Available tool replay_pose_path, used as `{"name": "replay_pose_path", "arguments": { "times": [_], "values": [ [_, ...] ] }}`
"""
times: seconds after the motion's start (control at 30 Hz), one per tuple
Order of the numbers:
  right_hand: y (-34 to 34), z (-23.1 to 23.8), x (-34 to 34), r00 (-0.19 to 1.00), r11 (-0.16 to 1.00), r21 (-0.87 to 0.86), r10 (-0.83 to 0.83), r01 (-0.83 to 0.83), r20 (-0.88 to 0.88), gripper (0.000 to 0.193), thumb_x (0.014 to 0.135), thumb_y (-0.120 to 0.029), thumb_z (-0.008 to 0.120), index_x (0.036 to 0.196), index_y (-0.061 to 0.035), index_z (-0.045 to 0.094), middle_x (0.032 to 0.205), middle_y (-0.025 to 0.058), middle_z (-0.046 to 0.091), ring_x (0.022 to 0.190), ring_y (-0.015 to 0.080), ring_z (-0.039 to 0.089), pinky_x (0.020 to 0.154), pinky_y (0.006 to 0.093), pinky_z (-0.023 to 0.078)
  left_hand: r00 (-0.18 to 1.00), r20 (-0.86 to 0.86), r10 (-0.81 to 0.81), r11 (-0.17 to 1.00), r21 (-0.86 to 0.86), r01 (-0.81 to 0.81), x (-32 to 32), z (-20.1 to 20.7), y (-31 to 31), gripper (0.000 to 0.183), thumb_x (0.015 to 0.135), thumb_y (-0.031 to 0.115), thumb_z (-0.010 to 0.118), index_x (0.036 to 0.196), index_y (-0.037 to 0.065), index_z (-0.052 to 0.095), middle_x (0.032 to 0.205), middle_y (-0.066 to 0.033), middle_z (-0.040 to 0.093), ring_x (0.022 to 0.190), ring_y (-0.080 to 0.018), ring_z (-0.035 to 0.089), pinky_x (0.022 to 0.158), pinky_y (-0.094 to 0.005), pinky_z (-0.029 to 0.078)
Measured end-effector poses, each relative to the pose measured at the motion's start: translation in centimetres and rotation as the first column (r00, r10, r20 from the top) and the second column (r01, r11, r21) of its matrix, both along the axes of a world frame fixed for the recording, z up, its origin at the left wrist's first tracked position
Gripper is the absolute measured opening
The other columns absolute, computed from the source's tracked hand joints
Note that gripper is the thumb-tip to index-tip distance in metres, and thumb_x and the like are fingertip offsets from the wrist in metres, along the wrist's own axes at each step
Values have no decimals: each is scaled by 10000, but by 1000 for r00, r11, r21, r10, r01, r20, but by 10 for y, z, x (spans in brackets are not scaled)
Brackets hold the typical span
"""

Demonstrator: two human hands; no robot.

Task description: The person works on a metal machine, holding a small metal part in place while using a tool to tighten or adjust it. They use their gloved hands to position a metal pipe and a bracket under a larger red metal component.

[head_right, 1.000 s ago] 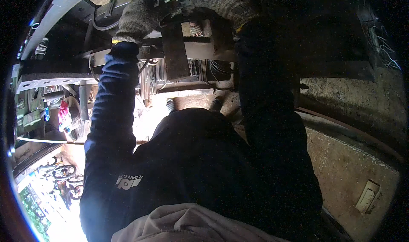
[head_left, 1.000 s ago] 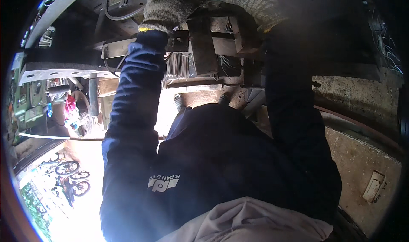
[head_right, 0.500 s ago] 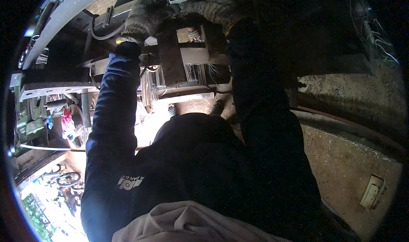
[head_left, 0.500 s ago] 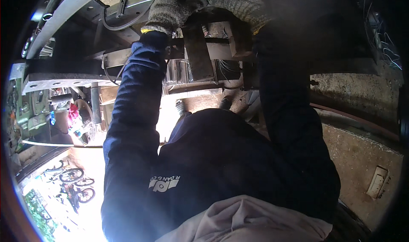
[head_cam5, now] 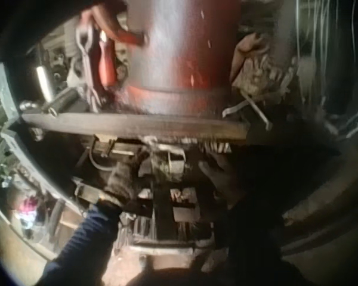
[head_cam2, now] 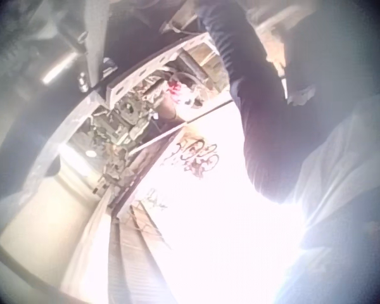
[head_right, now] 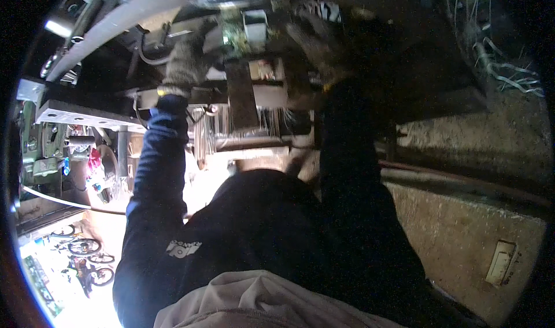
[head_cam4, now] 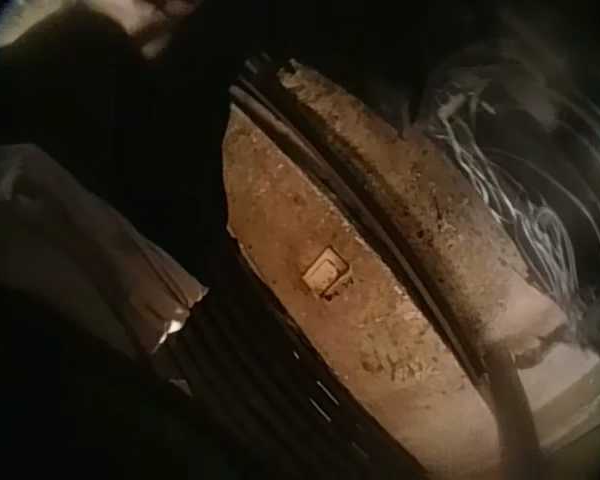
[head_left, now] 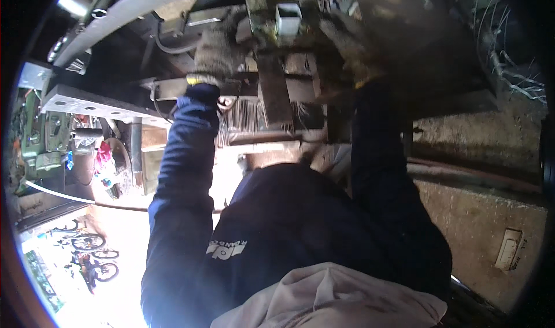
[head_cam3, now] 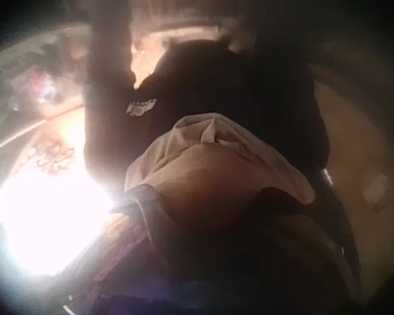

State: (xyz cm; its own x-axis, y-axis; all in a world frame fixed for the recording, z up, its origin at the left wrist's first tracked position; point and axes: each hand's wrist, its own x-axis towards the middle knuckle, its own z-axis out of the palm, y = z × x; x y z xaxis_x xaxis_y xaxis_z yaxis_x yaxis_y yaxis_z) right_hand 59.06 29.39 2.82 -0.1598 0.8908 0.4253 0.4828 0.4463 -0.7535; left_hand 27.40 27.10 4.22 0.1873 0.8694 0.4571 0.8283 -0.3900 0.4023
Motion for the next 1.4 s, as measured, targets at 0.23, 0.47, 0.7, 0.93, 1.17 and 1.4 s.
{"name": "replay_pose_path", "arguments": {
  "times": [0.23,0.47,0.7,0.93,1.17,1.4],
  "values": [
    [-47,24,-6,945,964,-211,-88,160,316,399,1053,-224,616,1418,-65,588,1393,89,607,1338,207,530,1130,348,425,990,131,-51,978,-194,76,-11,-10,-25,659,798,250,797,1392,62,581,1345,-205,641,1260,-364,612,1040,-427,499],
    [-65,-4,-21,924,946,-67,-293,317,247,514,992,-491,630,1359,-133,649,1394,152,622,1310,338,553,1135,440,402,942,330,-54,936,-311,163,-7,-5,-45,683,846,357,789,1443,108,570,1361,-204,640,1261,-353,617,1036,-413,505],
    [-60,-18,-7,969,950,-218,-241,225,-51,486,986,-399,695,1371,-104,658,1430,116,613,1363,268,514,1192,401,337,972,215,-91,947,-285,151,-7,-38,-16,646,862,318,768,1441,108,573,1284,-170,696,1144,-339,692,956,-408,555],
    [-43,-42,-3,938,958,102,-283,268,201,509,1002,-381,665,1380,-43,622,1437,148,608,1324,281,555,1161,381,386,957,264,-117,963,-207,174,-5,-42,-20,615,924,351,742,1452,93,562,1322,-151,676,1026,-266,690,898,-377,542],
    [-32,-65,12,939,955,-84,-258,283,228,490,1076,-292,524,1510,-68,483,1515,128,541,1398,257,510,1168,378,389,896,436,-82,909,-336,247,-3,-42,-19,648,901,508,741,1407,129,602,1324,-164,669,1220,-332,638,1021,-420,492],
    [-52,-66,20,926,934,-164,-267,317,268,504,1057,-379,520,1488,-117,517,1547,138,492,1397,323,483,1151,448,410,791,612,19,895,-363,260,-17,-53,-15,598,910,428,781,1378,86,637,1295,-115,706,1208,-203,656,1045,-336,489]
  ]
}}
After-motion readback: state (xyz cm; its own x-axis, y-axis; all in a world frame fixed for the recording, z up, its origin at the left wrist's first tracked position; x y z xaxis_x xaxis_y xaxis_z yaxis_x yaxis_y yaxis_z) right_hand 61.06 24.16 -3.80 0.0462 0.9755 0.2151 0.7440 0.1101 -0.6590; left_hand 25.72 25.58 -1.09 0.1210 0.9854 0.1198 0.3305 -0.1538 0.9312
